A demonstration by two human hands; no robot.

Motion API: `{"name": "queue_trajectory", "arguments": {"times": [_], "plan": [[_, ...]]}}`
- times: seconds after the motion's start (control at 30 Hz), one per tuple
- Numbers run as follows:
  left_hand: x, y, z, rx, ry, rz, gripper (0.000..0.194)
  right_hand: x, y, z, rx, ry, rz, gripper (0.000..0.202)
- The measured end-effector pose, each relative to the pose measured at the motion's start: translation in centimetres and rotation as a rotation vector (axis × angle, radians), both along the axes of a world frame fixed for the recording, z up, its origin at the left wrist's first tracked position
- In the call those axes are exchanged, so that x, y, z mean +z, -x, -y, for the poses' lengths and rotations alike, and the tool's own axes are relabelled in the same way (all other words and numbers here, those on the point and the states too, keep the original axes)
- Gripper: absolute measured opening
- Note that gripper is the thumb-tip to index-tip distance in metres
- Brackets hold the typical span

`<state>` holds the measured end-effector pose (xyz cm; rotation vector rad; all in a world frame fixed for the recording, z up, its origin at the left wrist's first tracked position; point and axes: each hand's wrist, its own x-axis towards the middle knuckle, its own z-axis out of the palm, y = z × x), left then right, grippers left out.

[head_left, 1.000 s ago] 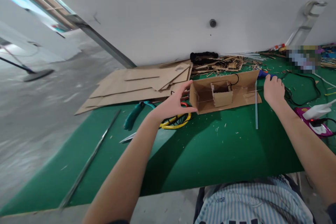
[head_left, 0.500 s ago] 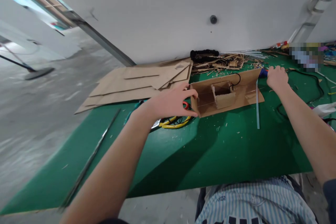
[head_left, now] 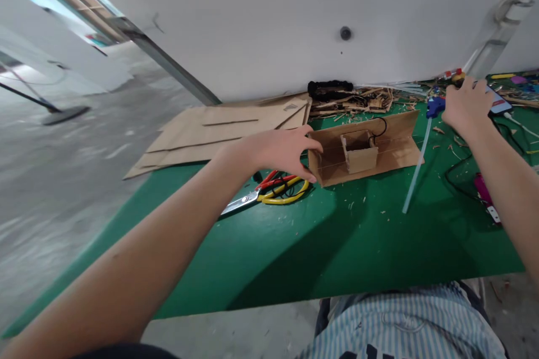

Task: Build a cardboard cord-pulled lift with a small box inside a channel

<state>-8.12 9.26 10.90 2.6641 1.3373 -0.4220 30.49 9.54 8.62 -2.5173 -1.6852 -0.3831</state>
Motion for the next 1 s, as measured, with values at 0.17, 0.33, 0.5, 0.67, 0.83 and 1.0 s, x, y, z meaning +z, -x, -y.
{"name": "queue_trajectory", "arguments": {"times": [0.17,0.33,0.5,0.67,0.83,1.0], "plan": [[-0.1,-0.2,0.9,0.005,0.026,0.044,0.091,3.5,1.1,2.6,0.034,-0.164,0.049,0.042],[-2.2,-0.3,2.3,-0.014,0.069,0.39,0.125,3.7,3.1,5.6,0.111,-0.4,0.0,0.057],[-4.6,-0.9,3.9,0.12,0.072,0.655,0.127,0.3,4.4,7.8,0.437,-0.456,-0.073,0.043],[-6.6,-2.0,4.7,0.176,-0.045,0.848,0.119,-4.2,5.9,8.9,0.831,-0.474,-0.371,0.037],[-9.1,-2.7,4.8,0.146,-0.229,0.973,0.112,-7.0,9.0,10.3,1.002,-0.26,-0.699,0.031],[-10.4,-2.7,5.4,0.109,-0.378,0.981,0.112,-8.2,11.4,11.3,0.822,-0.021,-1.13,0.029]]}}
